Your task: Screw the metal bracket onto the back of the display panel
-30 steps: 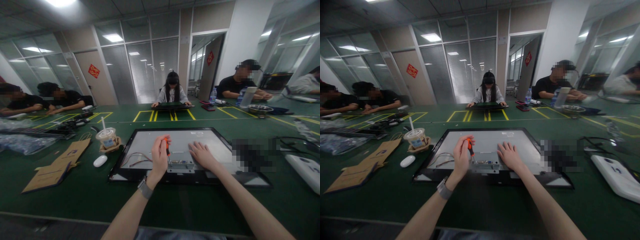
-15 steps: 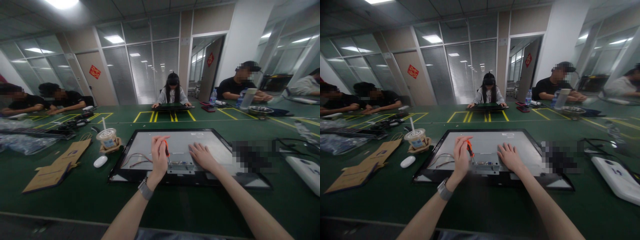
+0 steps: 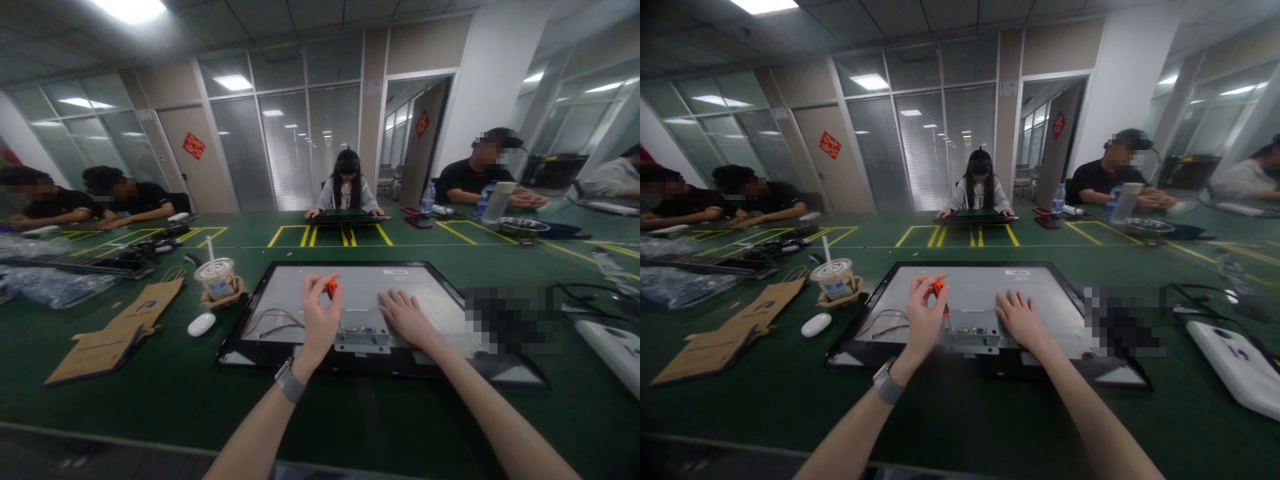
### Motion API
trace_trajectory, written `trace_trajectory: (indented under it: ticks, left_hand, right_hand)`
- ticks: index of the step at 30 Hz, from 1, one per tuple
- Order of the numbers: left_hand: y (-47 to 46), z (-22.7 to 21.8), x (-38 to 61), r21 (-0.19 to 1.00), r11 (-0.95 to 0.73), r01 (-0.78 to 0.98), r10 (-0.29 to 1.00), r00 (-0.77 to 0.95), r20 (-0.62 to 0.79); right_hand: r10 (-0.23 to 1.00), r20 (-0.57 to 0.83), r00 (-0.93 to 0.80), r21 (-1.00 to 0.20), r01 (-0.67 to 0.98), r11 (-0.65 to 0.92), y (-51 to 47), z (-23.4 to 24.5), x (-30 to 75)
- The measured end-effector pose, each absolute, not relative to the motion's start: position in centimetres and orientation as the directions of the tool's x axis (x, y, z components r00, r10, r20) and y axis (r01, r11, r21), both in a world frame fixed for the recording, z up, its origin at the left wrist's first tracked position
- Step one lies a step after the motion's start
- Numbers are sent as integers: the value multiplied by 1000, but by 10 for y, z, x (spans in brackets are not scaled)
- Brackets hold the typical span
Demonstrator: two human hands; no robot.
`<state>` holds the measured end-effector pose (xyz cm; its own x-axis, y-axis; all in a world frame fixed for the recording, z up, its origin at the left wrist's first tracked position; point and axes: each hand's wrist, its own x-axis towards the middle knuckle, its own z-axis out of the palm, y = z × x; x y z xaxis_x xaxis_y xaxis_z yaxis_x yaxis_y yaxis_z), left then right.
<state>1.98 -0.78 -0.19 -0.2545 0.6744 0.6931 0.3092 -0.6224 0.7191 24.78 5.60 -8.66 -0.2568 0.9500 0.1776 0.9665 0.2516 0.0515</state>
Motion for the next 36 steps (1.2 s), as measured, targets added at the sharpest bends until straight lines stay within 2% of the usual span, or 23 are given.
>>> trace_trajectory:
  ticks: [6,9,12,18,22,25,27,31,36]
  left_hand:
    - [-11,2,18,741,-621,254,716,-200,669]
    - [-11,9,16,769,-609,194,778,-43,627]
    - [-9,14,11,744,-635,207,770,105,629]
    - [-2,15,3,675,-664,321,719,25,695]
    - [-3,22,-7,760,-615,209,789,176,589]
    - [-3,27,-17,865,-497,69,820,364,442]
    - [-2,29,-21,895,-443,48,821,424,383]
    - [1,27,-22,864,-470,180,857,328,397]
    - [1,24,-17,728,-579,366,815,233,531]
  right_hand:
    - [951,172,-257,72,966,248,57,-86,247]
    - [951,167,-259,81,965,248,56,-85,247]
    - [950,166,-263,103,963,248,55,-85,247]
    - [946,176,-273,135,958,252,55,-86,247]
    - [948,172,-269,138,959,247,55,-86,247]
    - [948,164,-273,133,958,253,55,-86,247]
    - [950,160,-268,127,960,250,55,-86,247]
    - [952,170,-256,100,965,242,55,-87,248]
    - [948,171,-269,86,962,258,55,-86,249]
